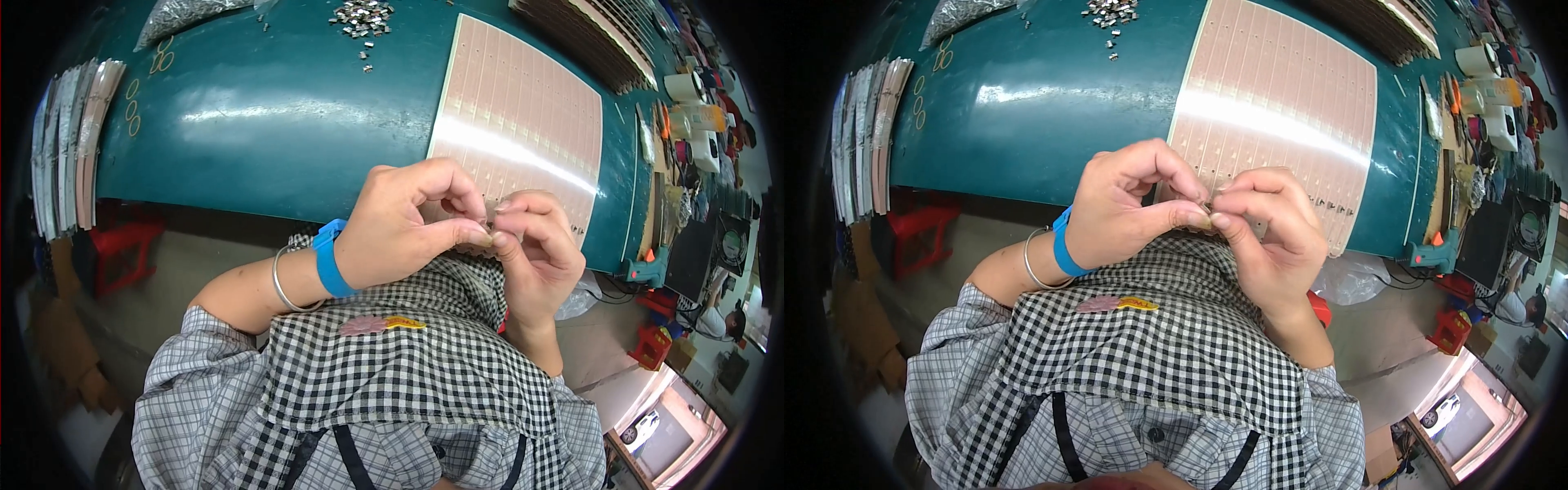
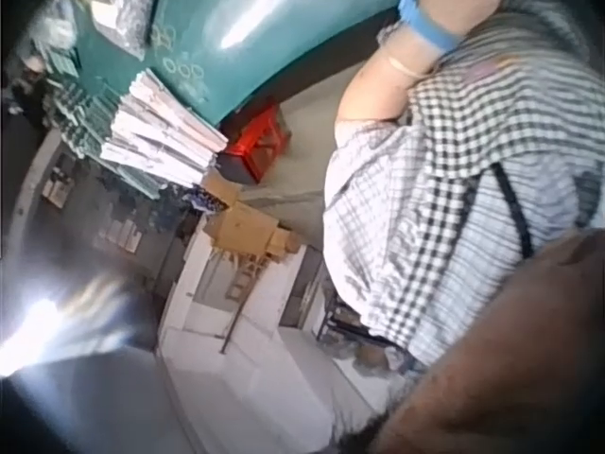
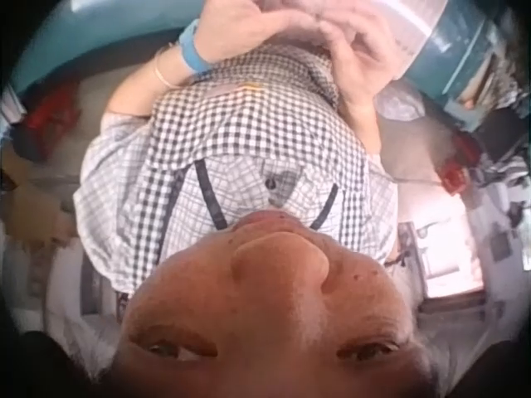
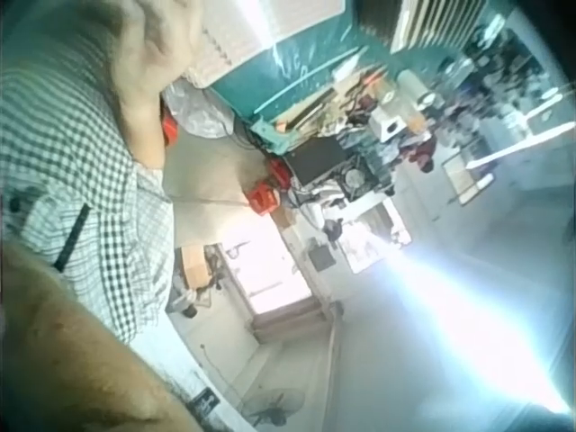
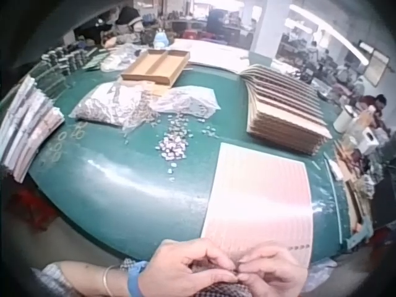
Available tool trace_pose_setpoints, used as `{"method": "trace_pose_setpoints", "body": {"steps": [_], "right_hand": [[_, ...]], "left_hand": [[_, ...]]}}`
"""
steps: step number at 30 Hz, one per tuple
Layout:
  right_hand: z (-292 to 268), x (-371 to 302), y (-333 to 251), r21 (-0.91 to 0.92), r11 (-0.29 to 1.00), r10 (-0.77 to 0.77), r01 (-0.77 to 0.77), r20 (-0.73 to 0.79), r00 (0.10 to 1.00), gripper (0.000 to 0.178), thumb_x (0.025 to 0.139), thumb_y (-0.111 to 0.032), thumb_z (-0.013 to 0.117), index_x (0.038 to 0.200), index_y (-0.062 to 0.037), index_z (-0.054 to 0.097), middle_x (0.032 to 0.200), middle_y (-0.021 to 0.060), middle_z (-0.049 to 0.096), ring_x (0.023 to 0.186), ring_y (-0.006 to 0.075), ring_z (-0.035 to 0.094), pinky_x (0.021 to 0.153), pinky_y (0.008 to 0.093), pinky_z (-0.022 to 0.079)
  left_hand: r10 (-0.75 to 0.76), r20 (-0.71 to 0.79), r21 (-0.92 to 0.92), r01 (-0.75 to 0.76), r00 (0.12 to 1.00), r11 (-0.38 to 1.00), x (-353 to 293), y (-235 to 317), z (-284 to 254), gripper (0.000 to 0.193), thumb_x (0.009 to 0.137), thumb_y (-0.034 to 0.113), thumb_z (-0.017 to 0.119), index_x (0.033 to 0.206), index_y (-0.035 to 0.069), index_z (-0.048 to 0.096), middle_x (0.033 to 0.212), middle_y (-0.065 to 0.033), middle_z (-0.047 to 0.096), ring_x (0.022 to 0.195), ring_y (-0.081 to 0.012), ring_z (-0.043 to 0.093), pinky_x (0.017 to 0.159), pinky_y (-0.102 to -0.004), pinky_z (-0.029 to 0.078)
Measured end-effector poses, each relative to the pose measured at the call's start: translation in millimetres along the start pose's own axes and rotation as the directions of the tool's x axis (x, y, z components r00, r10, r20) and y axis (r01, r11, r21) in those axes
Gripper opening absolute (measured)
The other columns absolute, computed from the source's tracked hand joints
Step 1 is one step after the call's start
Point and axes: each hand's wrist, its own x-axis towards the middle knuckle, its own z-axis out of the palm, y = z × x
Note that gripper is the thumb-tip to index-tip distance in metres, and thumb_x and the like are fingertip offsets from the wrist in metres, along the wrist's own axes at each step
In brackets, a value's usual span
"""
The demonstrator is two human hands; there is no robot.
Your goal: The person assembles small metal components onto LED light strips by hand on a factory assembly line.
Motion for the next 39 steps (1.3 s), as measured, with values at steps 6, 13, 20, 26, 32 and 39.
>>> {"method": "trace_pose_setpoints", "body": {"steps": [6, 13, 20, 26, 32, 39], "right_hand": [[-8.6, 11.1, -0.1, -0.067, 0.994, -0.074, 0.089, 0.208, 0.975, 0.016, 0.076, 0.005, 0.077, 0.090, 0.0000, 0.071, 0.095, 0.0103, 0.065, 0.088, 0.0182, 0.063, 0.077, 0.0283, 0.051], [-10.7, 8.7, 1.2, 0.172, 0.979, 0.063, -0.108, 0.249, 0.966, 0.014, 0.075, 0.003, 0.078, 0.087, -0.0001, 0.071, 0.095, 0.0095, 0.065, 0.089, 0.0181, 0.062, 0.077, 0.0287, 0.051], [-26.6, 13.4, 8.6, -0.231, 0.970, 0.094, -0.073, 0.083, 0.992, 0.011, 0.077, 0.008, 0.071, 0.085, 0.0012, 0.067, 0.094, 0.0086, 0.063, 0.089, 0.0173, 0.061, 0.077, 0.0271, 0.050], [-20.3, 10.0, 19.4, -0.397, 0.897, 0.196, -0.196, -0.043, 0.980, 0.013, 0.075, 0.006, 0.070, 0.084, -0.0015, 0.065, 0.097, 0.0067, 0.062, 0.093, 0.0204, 0.056, 0.078, 0.0309, 0.048], [-16.8, 9.8, 26.6, -0.585, 0.808, 0.085, -0.061, 0.014, 0.996, 0.013, 0.073, 0.002, 0.072, 0.082, -0.0046, 0.065, 0.096, 0.0061, 0.063, 0.097, 0.0252, 0.055, 0.087, 0.0359, 0.040], [-10.8, 12.8, 29.2, -0.653, 0.757, 0.029, 0.021, 0.065, 0.997, 0.014, 0.071, 0.002, 0.073, 0.080, -0.0051, 0.066, 0.094, 0.0056, 0.063, 0.096, 0.0253, 0.056, 0.087, 0.0366, 0.039]], "left_hand": [[-0.082, 0.168, -0.289, 0.129, 0.982, 0.949, 7.1, -4.2, -11.2, 0.019, 0.081, -0.001, 0.078, 0.088, 0.002, 0.060, 0.088, -0.0075, 0.069, 0.082, -0.0111, 0.066, 0.074, -0.0235, 0.053], [-0.172, 0.353, -0.332, 0.295, 0.920, 0.896, 13.7, -3.1, -15.8, 0.034, 0.080, -0.002, 0.078, 0.102, 0.003, 0.053, 0.087, -0.0053, 0.069, 0.082, -0.0091, 0.066, 0.076, -0.0236, 0.053], [0.311, 0.170, 0.650, -0.343, 0.935, 0.678, 37.2, 4.2, -53.4, 0.023, 0.079, 0.001, 0.074, 0.101, 0.003, 0.068, 0.088, -0.0084, 0.070, 0.080, -0.0186, 0.067, 0.074, -0.0287, 0.053], [0.328, 0.087, 0.912, -0.208, 0.941, 0.355, 76.6, -27.6, -125.0, 0.016, 0.081, 0.006, 0.074, 0.096, 0.003, 0.070, 0.084, -0.0073, 0.067, 0.074, -0.0196, 0.064, 0.070, -0.0296, 0.052], [0.244, 0.020, 0.872, -0.136, 0.970, 0.470, 76.7, -36.5, -125.1, 0.015, 0.083, 0.008, 0.075, 0.096, 0.003, 0.070, 0.084, -0.0055, 0.068, 0.074, -0.0168, 0.064, 0.069, -0.0278, 0.052], [0.221, -0.003, 0.893, -0.096, 0.975, 0.440, 72.8, -33.3, -127.9, 0.017, 0.085, 0.011, 0.074, 0.098, 0.002, 0.070, 0.085, -0.0064, 0.070, 0.075, -0.0153, 0.065, 0.069, -0.0272, 0.052]]}}
